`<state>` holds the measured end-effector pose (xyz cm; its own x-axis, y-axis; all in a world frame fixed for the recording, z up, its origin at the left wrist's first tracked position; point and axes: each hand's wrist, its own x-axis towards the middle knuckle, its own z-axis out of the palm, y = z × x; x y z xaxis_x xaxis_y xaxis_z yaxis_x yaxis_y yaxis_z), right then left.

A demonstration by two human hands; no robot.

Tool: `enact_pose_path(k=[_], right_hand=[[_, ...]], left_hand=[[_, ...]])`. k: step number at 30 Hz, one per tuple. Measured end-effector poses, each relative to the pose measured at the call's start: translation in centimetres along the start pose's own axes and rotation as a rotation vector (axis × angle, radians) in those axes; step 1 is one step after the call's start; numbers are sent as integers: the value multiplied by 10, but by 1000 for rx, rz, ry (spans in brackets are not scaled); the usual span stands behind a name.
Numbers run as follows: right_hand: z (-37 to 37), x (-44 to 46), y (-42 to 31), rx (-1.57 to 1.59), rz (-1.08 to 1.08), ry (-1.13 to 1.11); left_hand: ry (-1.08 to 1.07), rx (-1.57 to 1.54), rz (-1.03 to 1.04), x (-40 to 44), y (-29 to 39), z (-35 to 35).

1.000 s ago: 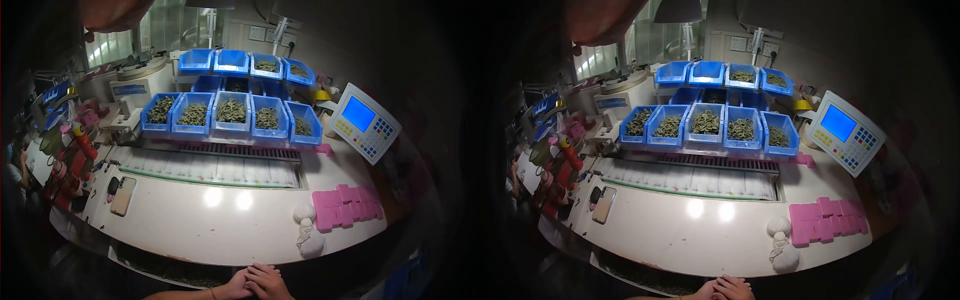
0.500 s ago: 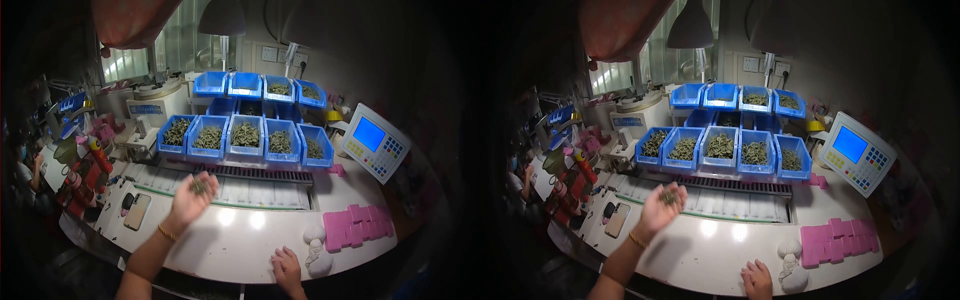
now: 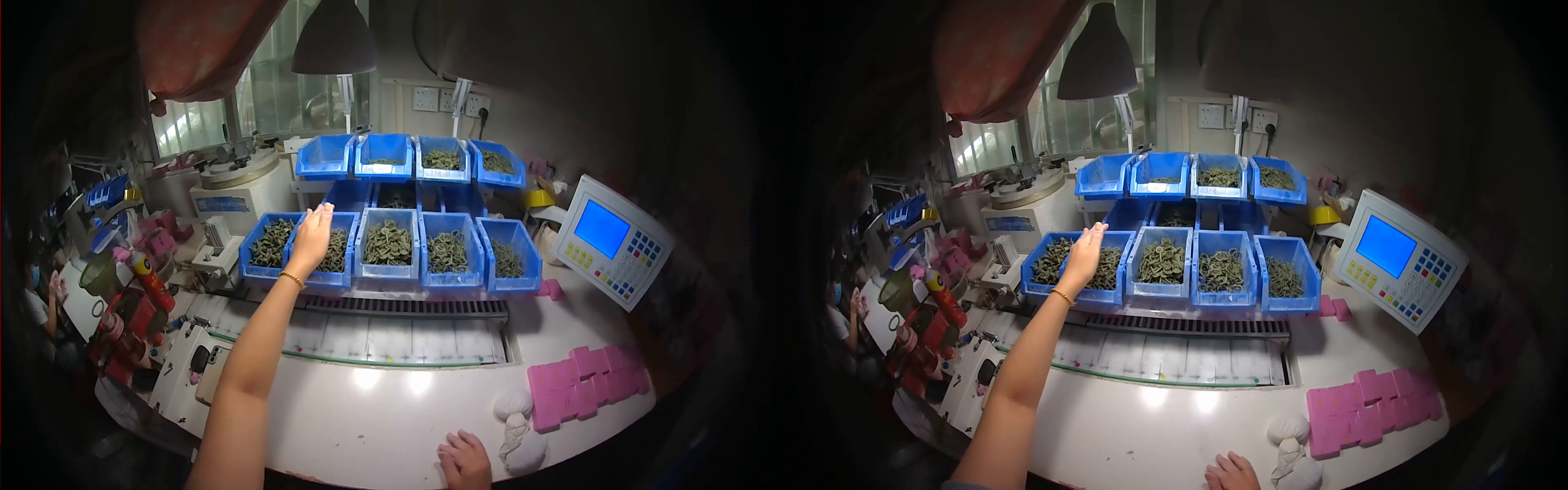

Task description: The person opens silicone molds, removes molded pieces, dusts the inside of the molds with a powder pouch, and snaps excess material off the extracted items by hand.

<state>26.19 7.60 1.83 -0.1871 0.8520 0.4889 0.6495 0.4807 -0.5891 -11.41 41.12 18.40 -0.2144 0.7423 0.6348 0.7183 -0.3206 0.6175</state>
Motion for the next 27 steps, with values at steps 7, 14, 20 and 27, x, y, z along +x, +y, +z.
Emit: enact_pose_path(k=[7,14,20,27], right_hand=[[-41,28,-3,-241,-46,170],[-71,20,39,-606,362,58],[-103,28,68,-629,130,157],[-253,36,219,-761,511,440]], left_hand=[[47,65,-37,-35,7,-57],[-362,-391,-2,-148,73,-6],[-593,-313,127,-237,140,83],[-896,-114,699,-312,254,156]])
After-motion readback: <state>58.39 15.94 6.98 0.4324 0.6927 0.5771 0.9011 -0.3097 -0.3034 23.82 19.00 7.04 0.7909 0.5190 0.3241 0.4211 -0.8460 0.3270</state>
